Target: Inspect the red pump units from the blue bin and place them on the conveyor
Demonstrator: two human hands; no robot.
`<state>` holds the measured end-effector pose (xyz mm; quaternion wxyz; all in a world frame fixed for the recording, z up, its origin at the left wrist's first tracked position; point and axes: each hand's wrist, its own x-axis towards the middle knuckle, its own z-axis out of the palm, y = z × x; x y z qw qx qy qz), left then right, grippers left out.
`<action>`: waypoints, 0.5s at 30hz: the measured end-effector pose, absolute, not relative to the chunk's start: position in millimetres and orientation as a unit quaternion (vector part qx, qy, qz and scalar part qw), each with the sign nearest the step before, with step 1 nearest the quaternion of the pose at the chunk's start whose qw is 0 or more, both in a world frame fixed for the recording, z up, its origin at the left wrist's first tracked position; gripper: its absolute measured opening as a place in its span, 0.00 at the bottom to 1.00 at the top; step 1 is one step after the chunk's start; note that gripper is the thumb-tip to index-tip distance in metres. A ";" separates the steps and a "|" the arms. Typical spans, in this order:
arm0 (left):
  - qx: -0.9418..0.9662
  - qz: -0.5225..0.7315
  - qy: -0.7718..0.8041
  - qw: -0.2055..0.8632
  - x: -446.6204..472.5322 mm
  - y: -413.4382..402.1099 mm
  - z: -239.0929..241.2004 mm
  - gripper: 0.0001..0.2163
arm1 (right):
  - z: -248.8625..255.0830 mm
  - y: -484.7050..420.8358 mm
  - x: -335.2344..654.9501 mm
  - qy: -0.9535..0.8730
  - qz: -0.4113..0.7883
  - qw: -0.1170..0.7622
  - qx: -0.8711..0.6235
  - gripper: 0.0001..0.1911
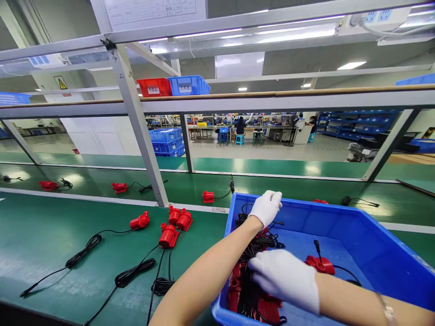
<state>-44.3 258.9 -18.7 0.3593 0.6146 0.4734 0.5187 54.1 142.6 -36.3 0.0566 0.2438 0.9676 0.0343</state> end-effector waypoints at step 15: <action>0.574 0.513 0.455 0.448 -46.9 253.2 -4.4 0.17 | 19.3 146.2 92.1 0.901 -0.219 -0.089 0.364 0.13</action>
